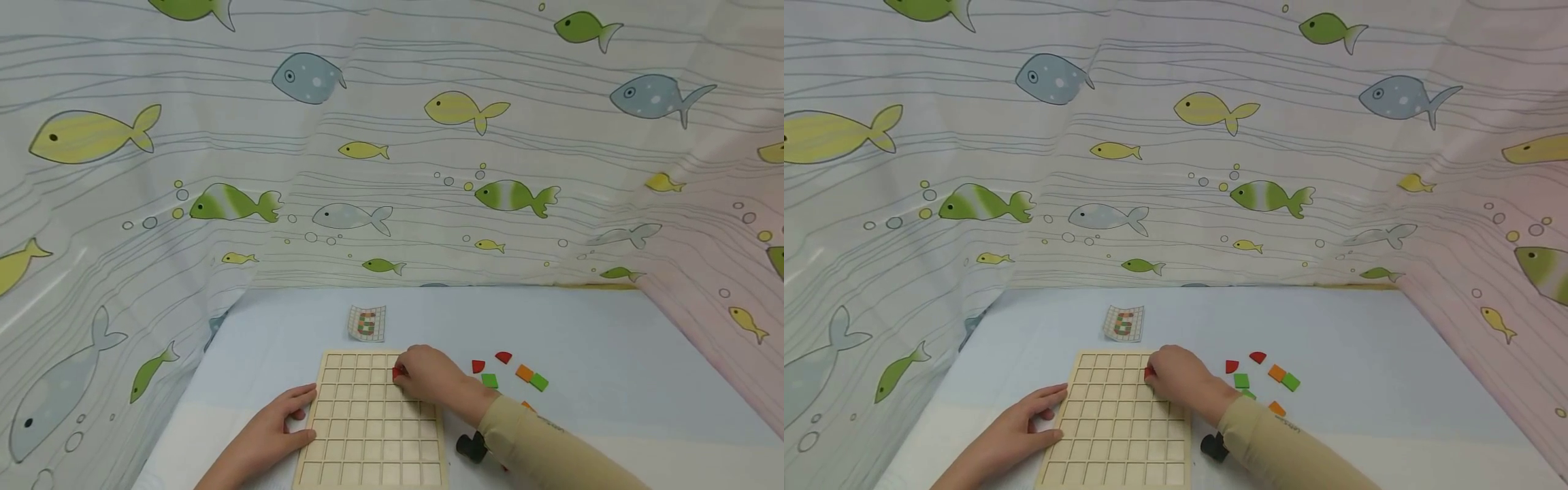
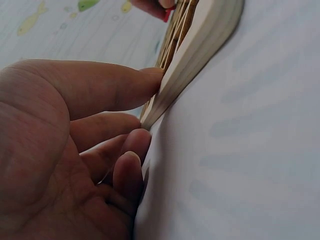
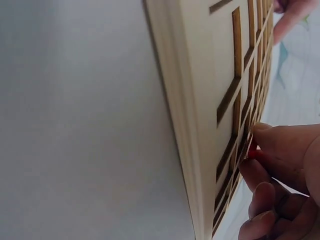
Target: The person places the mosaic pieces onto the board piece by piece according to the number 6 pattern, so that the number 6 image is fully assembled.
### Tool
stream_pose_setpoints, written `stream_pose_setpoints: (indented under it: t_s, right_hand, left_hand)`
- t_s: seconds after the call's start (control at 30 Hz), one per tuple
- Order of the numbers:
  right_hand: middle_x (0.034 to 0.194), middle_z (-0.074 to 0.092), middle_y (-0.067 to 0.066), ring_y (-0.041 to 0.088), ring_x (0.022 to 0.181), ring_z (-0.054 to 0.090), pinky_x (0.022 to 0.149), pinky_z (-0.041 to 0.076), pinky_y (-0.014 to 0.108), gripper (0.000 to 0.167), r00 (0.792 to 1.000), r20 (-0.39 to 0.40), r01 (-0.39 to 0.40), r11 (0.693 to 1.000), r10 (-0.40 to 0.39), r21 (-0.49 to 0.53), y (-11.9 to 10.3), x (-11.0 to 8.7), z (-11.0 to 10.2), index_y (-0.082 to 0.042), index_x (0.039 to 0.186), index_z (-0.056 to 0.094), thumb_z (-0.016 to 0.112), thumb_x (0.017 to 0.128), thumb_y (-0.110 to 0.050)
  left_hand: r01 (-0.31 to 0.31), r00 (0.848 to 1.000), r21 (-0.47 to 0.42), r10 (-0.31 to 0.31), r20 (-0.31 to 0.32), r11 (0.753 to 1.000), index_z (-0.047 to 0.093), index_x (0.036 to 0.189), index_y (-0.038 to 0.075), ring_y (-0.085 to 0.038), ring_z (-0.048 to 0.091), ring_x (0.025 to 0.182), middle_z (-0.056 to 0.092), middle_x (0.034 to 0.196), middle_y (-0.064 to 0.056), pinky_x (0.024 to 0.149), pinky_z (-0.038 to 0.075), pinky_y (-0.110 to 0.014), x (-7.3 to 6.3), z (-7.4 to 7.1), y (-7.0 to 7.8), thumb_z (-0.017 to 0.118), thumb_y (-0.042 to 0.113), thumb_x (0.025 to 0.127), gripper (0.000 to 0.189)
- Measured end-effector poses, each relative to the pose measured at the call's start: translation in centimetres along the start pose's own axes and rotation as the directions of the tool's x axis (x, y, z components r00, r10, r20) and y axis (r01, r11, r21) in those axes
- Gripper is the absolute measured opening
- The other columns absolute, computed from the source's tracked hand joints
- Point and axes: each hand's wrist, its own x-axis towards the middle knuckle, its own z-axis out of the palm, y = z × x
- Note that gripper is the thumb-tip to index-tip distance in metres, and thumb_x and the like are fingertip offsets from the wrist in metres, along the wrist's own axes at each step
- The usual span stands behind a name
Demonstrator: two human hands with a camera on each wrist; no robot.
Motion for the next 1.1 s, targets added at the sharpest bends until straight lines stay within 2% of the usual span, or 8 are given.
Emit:
stream_pose_setpoints:
  t_s: [0.3,0.6,0.73,0.9,1.1]
  right_hand:
    - [0.074,0.059,-0.012,0.004,0.07,0.052,0.064,0.047,0.023,0.012,0.999,0.016,-0.029,1.0,0.029,0.007,-0.3,0.5,0.1,-0.016,0.086,0.074,0.072,0.092,-0.026]
    - [0.064,0.053,-0.014,0.006,0.062,0.05,0.059,0.044,0.024,0.019,0.995,0.037,-0.091,0.993,0.088,0.081,-0.3,0.9,0.2,-0.02,0.075,0.069,0.077,0.087,-0.032]
    - [0.065,0.054,-0.015,0.006,0.063,0.051,0.06,0.045,0.024,0.017,0.994,0.037,-0.102,0.991,0.099,0.087,-0.3,0.9,0.2,-0.02,0.077,0.07,0.078,0.087,-0.032]
    - [0.069,0.056,-0.015,0.006,0.067,0.051,0.064,0.046,0.025,0.015,0.996,0.032,-0.08,0.993,0.078,0.089,-0.3,0.6,-0.2,-0.018,0.086,0.076,0.078,0.087,-0.032]
    - [0.09,0.068,-0.009,0.007,0.084,0.059,0.076,0.05,0.028,0.035,0.997,0.029,-0.078,0.989,0.075,0.127,0.2,-0.4,-0.9,-0.011,0.114,0.075,0.078,0.085,-0.031]
  left_hand:
    - [0.01,1.0,0.008,-0.01,0.009,1.0,0.054,0.141,0.002,-0.01,0.051,0.098,0.044,0.149,-0.004,0.07,0.044,-0.024,0.1,-0.1,0.0,0.081,0.029,0.082,0.07]
    - [0.021,1.0,0.023,-0.021,0.004,1.0,0.055,0.141,0.004,-0.008,0.052,0.098,0.045,0.149,-0.001,0.07,0.044,-0.024,0.1,-0.2,0.0,0.081,0.032,0.082,0.071]
    - [0.022,1.0,0.009,-0.022,0.001,1.0,0.055,0.141,0.004,-0.008,0.052,0.098,0.045,0.149,-0.001,0.07,0.044,-0.024,0.2,-0.2,0.0,0.082,0.031,0.081,0.071]
    - [0.021,1.0,-0.011,-0.021,0.007,1.0,0.054,0.141,0.003,-0.009,0.051,0.097,0.044,0.15,-0.003,0.069,0.045,-0.024,0.3,-0.2,0.1,0.082,0.03,0.081,0.071]
    - [0.023,1.0,-0.024,-0.022,0.016,0.999,0.053,0.142,0.002,-0.009,0.05,0.096,0.044,0.15,-0.005,0.068,0.045,-0.024,0.2,-0.3,0.2,0.081,0.03,0.082,0.072]
